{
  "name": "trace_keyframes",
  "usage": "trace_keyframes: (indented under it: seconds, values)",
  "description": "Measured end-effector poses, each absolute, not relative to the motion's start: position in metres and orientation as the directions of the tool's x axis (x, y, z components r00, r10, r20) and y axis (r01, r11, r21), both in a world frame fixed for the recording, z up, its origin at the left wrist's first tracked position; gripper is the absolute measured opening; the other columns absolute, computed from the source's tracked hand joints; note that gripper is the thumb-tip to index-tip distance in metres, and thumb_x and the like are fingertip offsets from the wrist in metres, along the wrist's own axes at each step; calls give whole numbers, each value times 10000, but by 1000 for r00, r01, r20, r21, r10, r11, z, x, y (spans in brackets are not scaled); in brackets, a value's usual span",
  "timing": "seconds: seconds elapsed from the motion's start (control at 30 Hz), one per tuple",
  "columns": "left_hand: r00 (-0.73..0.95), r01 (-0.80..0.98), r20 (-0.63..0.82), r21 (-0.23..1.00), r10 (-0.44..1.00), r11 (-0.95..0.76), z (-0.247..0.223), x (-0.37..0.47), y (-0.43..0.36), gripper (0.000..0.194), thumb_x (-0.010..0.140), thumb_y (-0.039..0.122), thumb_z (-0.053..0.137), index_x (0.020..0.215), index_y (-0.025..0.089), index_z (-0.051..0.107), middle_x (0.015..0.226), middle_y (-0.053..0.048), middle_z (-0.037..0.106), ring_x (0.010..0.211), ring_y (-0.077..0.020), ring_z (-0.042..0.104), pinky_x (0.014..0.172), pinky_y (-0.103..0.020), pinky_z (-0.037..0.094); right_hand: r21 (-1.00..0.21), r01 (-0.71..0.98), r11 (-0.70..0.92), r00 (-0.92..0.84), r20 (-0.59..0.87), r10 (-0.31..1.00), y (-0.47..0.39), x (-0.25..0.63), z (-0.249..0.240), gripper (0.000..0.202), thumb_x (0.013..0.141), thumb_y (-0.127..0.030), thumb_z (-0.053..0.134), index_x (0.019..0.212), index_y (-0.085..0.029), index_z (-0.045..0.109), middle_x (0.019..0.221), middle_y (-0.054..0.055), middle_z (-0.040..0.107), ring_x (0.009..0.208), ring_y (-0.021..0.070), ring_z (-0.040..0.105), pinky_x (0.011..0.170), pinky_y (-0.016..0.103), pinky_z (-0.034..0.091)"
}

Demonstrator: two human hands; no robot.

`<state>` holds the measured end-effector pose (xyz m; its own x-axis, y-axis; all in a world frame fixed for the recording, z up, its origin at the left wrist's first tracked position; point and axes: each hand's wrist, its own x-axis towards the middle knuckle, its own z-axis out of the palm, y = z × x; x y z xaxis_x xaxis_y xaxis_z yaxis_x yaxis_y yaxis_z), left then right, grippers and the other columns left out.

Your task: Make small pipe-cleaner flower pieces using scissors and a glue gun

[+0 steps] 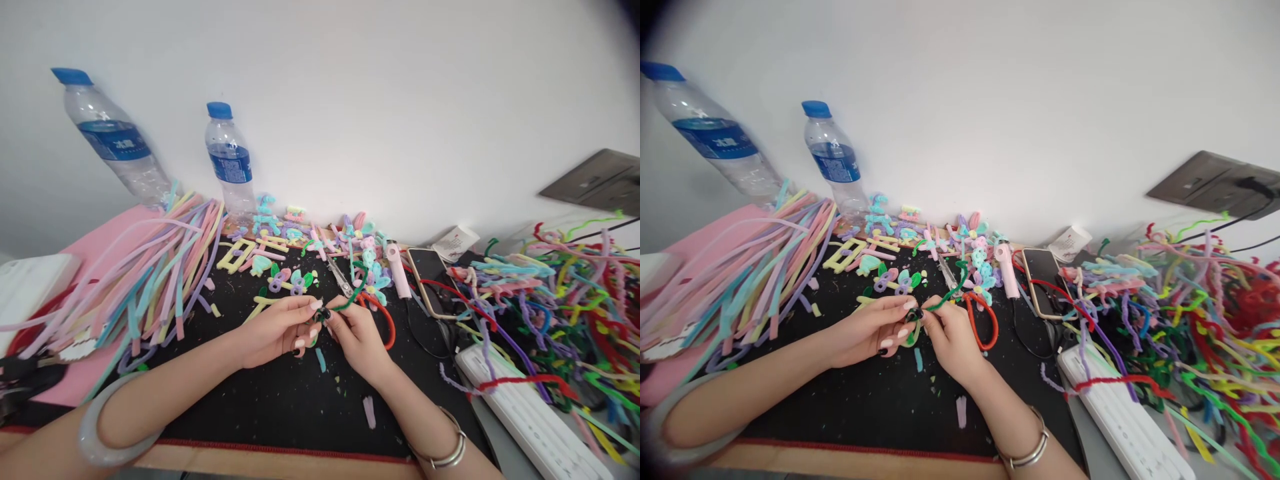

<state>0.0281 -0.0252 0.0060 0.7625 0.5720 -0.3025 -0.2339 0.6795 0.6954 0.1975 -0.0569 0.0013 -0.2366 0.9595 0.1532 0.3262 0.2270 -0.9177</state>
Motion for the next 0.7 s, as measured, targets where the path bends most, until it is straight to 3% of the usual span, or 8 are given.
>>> trace_keyframes:
  seconds: [0.2, 0.37, 0.57, 0.7]
  values:
    - [798, -266, -293, 613, 527, 744, 8, 26, -22, 188, 828, 278, 631, 776, 148, 506, 586, 40, 491, 405, -14, 355, 410, -133, 312, -936, 272, 223, -227, 163, 960, -60, 194, 1, 249, 934, -317, 419, 737, -192, 507, 574, -40, 417, 500, 102, 385, 484, 223, 311]
    - [775, -274, -301, 633, 556, 724, 7, 26, -21, 196, 803, 239, 661, 733, 124, 520, 555, 42, 488, 395, 2, 318, 419, -133, 299, -924, 282, 259, -216, 202, 955, -61, 194, 0, 254, 941, -300, 404, 720, -199, 478, 581, -40, 411, 511, 105, 389, 504, 231, 317]
    - [715, -207, -322, 751, 621, 627, 6, 27, -22, 239, 845, 357, 597, 767, 153, 500, 642, -14, 619, 413, -40, 460, 427, -162, 361, -886, 345, 309, -220, 244, 944, -60, 198, 3, 251, 938, -262, 403, 711, -198, 489, 609, -24, 453, 544, 118, 438, 530, 241, 337]
    - [766, -89, -345, 779, 543, 621, 5, 25, -23, 377, 887, 465, 471, 715, 134, 527, 517, -23, 593, 300, -44, 375, 334, -170, 300, -867, 372, 332, -237, 257, 937, -59, 198, 4, 228, 929, -244, 420, 724, -196, 508, 623, -17, 471, 571, 126, 462, 550, 245, 350]
